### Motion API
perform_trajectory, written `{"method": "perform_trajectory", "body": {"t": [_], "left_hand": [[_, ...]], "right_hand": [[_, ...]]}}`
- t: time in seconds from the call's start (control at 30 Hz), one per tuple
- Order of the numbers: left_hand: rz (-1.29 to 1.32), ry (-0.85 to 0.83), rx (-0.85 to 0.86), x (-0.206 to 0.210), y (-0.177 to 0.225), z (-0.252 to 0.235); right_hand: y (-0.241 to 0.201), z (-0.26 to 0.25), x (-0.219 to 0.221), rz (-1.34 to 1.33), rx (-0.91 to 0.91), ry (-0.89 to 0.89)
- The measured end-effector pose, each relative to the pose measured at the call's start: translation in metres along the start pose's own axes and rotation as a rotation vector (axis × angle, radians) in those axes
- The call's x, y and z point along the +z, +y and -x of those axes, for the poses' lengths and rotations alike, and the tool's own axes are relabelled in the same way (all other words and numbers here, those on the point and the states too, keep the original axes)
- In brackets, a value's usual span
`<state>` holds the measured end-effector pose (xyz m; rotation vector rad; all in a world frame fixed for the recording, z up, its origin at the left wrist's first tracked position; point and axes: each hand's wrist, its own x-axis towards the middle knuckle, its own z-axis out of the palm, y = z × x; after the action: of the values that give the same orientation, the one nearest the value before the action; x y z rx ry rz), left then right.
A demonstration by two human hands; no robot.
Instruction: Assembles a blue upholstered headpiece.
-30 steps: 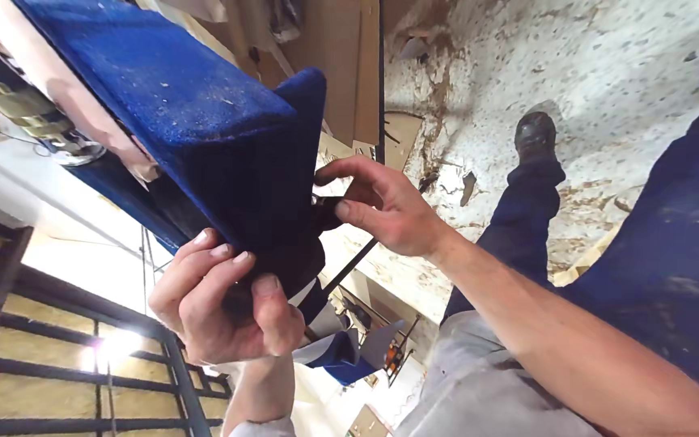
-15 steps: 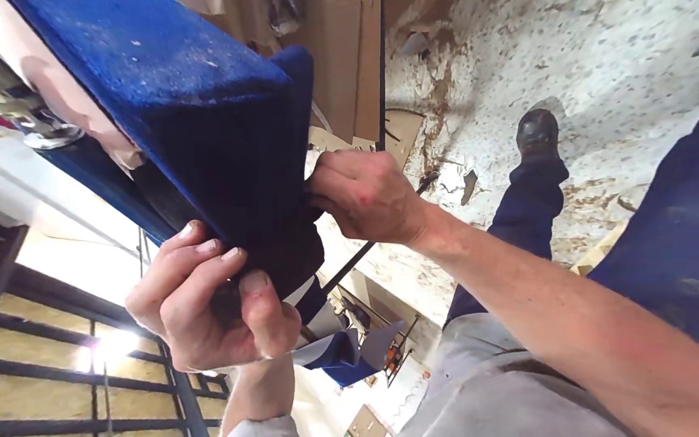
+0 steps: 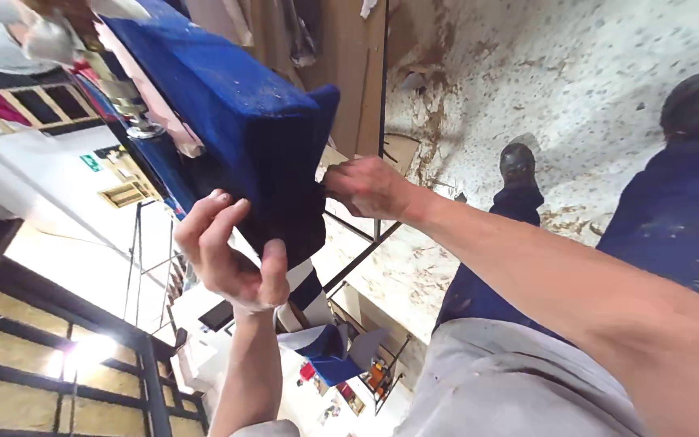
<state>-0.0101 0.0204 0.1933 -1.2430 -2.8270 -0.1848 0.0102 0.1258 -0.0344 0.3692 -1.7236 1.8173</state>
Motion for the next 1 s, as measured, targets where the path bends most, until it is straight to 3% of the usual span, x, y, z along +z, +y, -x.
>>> {"method": "perform_trajectory", "body": {"t": [0.07, 0.17, 0.4, 0.5, 0.7, 1.0], "left_hand": [[-0.099, -0.1, 0.06, -0.005, -0.004, -0.003], [-0.129, -0.183, 0.154, -0.008, -0.016, -0.011], [0.072, -0.142, 0.132, 0.001, -0.028, -0.013], [0.044, -0.132, 0.133, 0.002, -0.025, -0.013], [0.09, -0.129, 0.006, 0.005, -0.016, -0.009], [0.107, -0.114, -0.043, 0.021, -0.016, -0.01]], "right_hand": [[-0.013, 0.0, -0.016, -0.119, 0.196, -0.014], [-0.034, -0.007, -0.025, -0.477, 0.587, 0.14], [-0.067, -0.034, 0.035, -0.808, 1.058, 0.535], [-0.062, -0.043, 0.044, -0.857, 1.037, 0.632], [-0.047, -0.045, 0.048, -0.318, 0.945, 0.635], [-0.052, -0.035, 0.047, -0.09, 1.077, 0.424]]}}
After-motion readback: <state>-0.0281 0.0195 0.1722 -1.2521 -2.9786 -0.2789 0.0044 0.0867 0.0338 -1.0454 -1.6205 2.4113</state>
